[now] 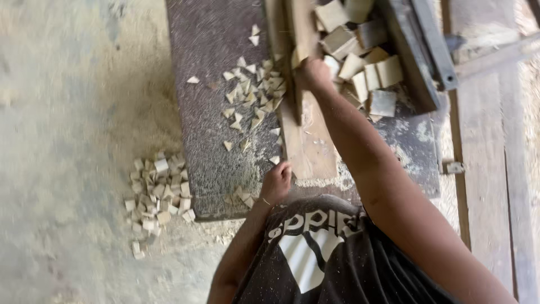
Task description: The person repeatedly picks up small wooden blocks and rubs their edges against a fixed blade on a workbench to shape them. The shaped pieces are placed in a pile on the bench while offcuts accumulate nearby.
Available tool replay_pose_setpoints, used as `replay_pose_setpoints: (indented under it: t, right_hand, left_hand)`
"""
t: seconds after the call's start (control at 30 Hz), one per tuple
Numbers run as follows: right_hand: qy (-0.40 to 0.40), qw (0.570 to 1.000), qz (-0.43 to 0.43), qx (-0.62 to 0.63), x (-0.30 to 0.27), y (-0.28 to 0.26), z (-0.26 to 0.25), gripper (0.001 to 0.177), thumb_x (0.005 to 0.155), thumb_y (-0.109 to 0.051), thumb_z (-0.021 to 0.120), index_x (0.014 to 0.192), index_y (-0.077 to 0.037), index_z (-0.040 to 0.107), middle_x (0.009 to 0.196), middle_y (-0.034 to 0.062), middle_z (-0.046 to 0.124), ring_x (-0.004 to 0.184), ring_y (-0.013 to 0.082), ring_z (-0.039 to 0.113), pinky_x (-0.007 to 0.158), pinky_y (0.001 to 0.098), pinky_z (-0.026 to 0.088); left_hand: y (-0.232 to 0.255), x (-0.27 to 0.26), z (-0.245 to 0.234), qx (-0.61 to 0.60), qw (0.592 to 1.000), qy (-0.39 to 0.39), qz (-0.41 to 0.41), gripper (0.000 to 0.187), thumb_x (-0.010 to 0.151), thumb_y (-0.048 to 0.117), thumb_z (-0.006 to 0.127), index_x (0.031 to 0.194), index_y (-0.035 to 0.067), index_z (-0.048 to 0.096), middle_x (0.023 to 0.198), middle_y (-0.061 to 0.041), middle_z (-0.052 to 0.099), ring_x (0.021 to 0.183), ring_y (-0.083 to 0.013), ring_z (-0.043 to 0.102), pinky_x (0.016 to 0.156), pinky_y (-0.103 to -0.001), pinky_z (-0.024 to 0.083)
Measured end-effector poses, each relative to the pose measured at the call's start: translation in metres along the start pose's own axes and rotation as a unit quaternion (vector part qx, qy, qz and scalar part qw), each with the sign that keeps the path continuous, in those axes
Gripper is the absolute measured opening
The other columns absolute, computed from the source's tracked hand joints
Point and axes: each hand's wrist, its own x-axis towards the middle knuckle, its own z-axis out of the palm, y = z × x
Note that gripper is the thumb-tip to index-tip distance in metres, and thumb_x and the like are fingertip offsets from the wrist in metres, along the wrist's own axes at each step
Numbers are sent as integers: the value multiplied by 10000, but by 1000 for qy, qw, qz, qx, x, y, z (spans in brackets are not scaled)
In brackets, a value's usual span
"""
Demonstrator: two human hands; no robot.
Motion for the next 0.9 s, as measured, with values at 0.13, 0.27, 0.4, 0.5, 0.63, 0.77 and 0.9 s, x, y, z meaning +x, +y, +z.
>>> replay_pose_setpoints:
  t: [0.13, 0.27, 0.4, 0.5, 0.63, 0.77, 0.9]
  right_hand:
    - [-34, 995, -90, 1, -111, 57, 35, 497, 1089, -425, 503, 890, -67, 783, 866, 173, 753, 752, 280, 727, 729, 441, 601]
    - [-184, 958, 94, 199, -286, 229, 60, 376, 1009, -395, 599, 1230, -129, 746, 1137, 126, 789, 947, 220, 726, 916, 410, 583]
    - [-107, 895, 268, 341, -453, 398, 77, 459, 959, -418, 668, 1268, -93, 764, 1158, 154, 779, 998, 258, 720, 938, 472, 569]
    - [-203, 847, 363, 330, -535, 450, 140, 540, 924, -461, 652, 1335, -127, 756, 1251, 202, 740, 1091, 380, 722, 982, 539, 611]
    - [-268, 824, 422, 266, -566, 457, 215, 618, 917, -521, 692, 1360, -89, 710, 1322, 209, 691, 1176, 380, 677, 1028, 536, 572]
    - [-217, 837, 382, 327, -508, 435, 216, 607, 927, -508, 683, 1368, -91, 697, 1334, 203, 679, 1189, 377, 665, 1037, 540, 565]
    - [-193, 895, 229, 329, -355, 345, 154, 596, 936, -494, 674, 1376, -92, 684, 1346, 198, 666, 1202, 375, 652, 1046, 543, 558]
  left_hand:
    - [-20, -28, -7, -38, 985, 82, 146, 286, 1135, 200, 550, 1272, -4, 695, 1115, -143, 730, 827, -135, 711, 656, -271, 622]
    - [-2, -12, -14, 55, 968, 97, 224, 236, 1173, 223, 519, 1226, 49, 670, 972, -84, 741, 797, -174, 686, 659, -311, 579]
    - [64, 45, -20, 78, 990, -108, 44, 316, 1069, 211, 522, 1298, 44, 661, 842, -86, 734, 486, -162, 550, 391, -327, 471]
    - [123, 94, -4, 137, 977, -111, 117, 290, 1092, 238, 526, 1287, 77, 669, 874, -66, 734, 564, -127, 606, 468, -308, 539]
    - [194, 175, 25, 172, 953, -74, 240, 312, 1046, 214, 577, 1303, 59, 661, 1109, -147, 688, 886, -199, 675, 716, -360, 596]
    - [258, 249, 64, 275, 923, -122, 239, 215, 993, 206, 692, 1152, 70, 643, 1162, -128, 628, 1020, -192, 613, 812, -325, 574]
    - [317, 276, 75, 442, 862, -158, 192, 339, 1015, 390, 654, 1217, 150, 526, 1354, -111, 388, 1218, -280, 378, 975, -440, 383]
